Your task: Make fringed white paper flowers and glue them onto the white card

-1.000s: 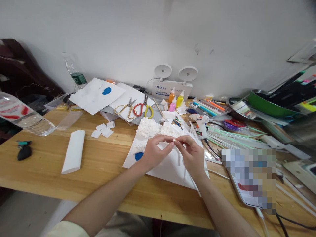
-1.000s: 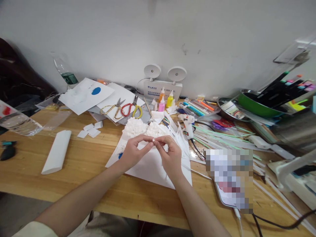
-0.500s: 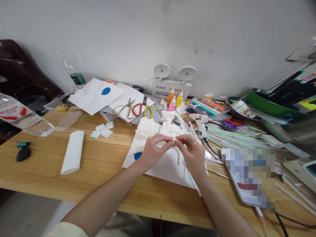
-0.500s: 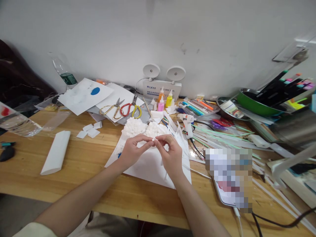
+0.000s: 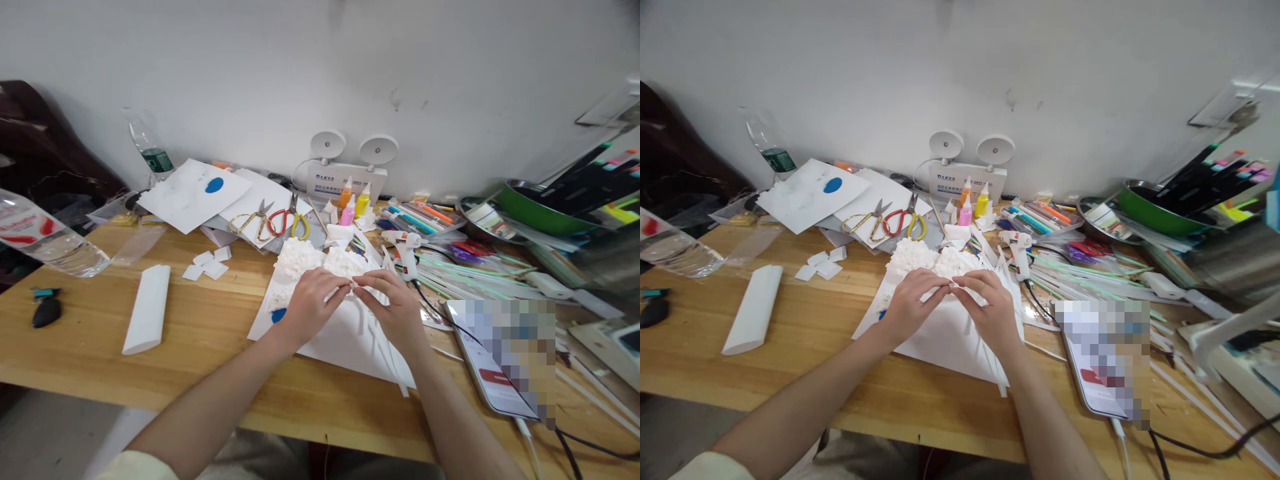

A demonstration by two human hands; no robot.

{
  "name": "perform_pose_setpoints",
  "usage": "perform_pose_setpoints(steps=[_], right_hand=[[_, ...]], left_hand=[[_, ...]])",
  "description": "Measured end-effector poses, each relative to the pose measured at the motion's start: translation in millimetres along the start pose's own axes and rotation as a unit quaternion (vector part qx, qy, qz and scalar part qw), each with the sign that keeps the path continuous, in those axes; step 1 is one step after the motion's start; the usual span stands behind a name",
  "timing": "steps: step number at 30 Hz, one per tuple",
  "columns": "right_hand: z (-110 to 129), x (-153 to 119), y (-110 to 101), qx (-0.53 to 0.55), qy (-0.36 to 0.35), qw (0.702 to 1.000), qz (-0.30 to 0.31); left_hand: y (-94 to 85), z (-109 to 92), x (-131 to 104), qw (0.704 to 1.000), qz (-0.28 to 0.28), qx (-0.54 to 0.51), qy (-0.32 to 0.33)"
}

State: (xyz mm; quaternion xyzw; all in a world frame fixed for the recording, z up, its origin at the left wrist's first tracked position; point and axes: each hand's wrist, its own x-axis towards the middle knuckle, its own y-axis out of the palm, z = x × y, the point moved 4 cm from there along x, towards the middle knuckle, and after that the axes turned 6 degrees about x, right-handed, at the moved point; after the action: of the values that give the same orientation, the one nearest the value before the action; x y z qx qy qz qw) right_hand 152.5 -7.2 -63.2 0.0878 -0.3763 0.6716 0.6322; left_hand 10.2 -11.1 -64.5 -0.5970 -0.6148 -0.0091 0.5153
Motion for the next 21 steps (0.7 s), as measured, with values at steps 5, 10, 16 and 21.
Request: perform_pose_setpoints(steps=[5, 10, 16, 21], right_hand=[[4.9, 2.1, -2.3, -0.077, -0.098, 0.992, 0.015], [2.7, 2.0, -2.4, -0.11, -0.134, 0.984, 0.033], [0.1, 0.5, -1.8, -0.117, -0.134, 0.984, 0.018], [0.9, 1.3, -1.3, -0.098, -0.094, 0.991, 0.01]], left_hand=[[1.7, 0.2, -1.7, 0.998, 0.022, 0.055, 0.024], [4.5, -0.6, -2.4, 0.994, 0.049, 0.089, 0.035], [6.9, 1.4, -3.4, 0.991, 0.078, 0.1, 0.036], [5.7, -1.5, -2.1, 0.995, 0.093, 0.047, 0.009]])
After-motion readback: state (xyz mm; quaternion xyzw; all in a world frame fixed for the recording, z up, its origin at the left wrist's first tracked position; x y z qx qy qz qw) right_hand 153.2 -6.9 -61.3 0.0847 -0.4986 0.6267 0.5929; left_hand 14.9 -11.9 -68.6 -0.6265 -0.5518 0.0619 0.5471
